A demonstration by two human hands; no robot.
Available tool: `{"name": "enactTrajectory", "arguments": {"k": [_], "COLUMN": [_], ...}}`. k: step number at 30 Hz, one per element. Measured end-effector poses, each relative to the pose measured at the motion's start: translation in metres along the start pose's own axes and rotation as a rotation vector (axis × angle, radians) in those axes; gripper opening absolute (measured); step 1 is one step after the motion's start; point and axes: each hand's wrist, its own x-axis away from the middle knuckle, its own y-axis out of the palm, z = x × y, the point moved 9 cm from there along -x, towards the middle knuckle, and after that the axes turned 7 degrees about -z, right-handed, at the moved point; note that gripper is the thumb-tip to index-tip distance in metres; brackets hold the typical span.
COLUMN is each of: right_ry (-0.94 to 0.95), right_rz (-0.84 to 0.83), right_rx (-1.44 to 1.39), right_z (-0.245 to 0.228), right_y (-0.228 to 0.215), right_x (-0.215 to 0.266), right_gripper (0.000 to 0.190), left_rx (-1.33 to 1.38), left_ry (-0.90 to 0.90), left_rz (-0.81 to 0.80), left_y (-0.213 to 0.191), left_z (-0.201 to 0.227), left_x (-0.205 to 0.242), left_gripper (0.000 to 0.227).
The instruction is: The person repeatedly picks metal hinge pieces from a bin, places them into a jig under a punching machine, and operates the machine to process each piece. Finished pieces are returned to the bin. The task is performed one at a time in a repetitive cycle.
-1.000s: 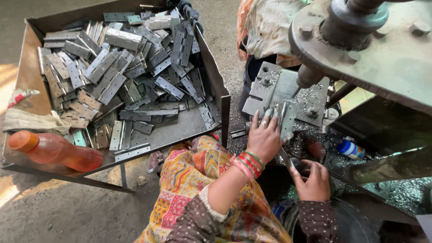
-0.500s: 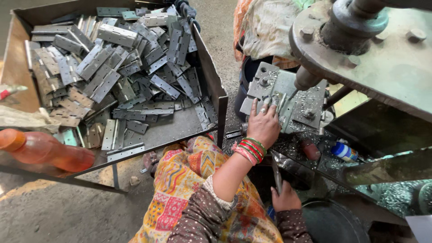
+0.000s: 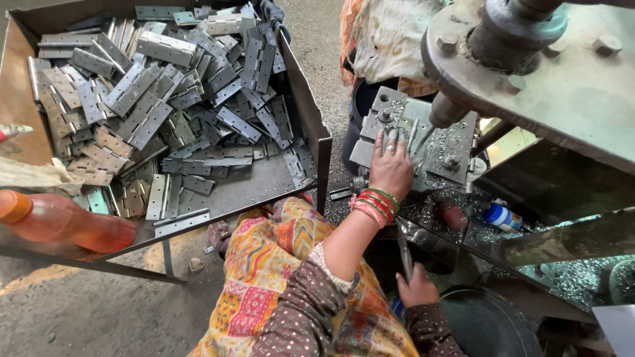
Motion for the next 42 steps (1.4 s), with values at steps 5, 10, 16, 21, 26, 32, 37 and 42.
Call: {"name": "enactTrajectory", "arguments": {"k": [5, 10, 16, 21, 26, 32, 37, 42], "right_ry": [0.044, 0.065, 0.062, 0.117, 0.025, 0.088, 0.029, 0.099], "right_rz": [-0.158, -0.341, -0.171, -0.153, -0.292, -0.249, -0.004, -0.196], "right_rx": [0.033, 0.123, 0.03, 0.026, 0.115, 0.075, 0.0, 0.162], "right_z": [0.007, -0.011, -0.008, 0.003, -0.014, -0.012, 0.013, 0.047], "right_y": [0.011, -0.051, -0.028, 0.005, -0.058, -0.041, 0.021, 0.04], "right_x": [0.008, -0.031, -0.009, 0.006, -0.033, -0.01, -0.006, -0.027], "right_gripper": [0.065, 0.067, 0.062, 0.061, 0.068, 0.061, 0.054, 0.078], "left_rx": [0.083, 0.035, 0.106, 0.112, 0.152, 0.172, 0.182, 0.23], "left_ry": [0.042, 0.032, 0.012, 0.027, 0.029, -0.006, -0.025, 0.073], "left_rz": [-0.014, 0.004, 0.014, -0.022, -0.03, -0.033, -0.022, -0.162], "left_y": [-0.007, -0.01, -0.001, -0.001, -0.005, 0.013, 0.015, 0.001], "left_z": [-0.003, -0.001, 0.002, -0.002, -0.007, -0.014, -0.018, -0.029], "left_x": [0.038, 0.019, -0.009, 0.011, -0.004, -0.032, -0.041, -0.001], "left_gripper": [0.04, 0.038, 0.035, 0.033, 0.033, 0.038, 0.037, 0.034]}}
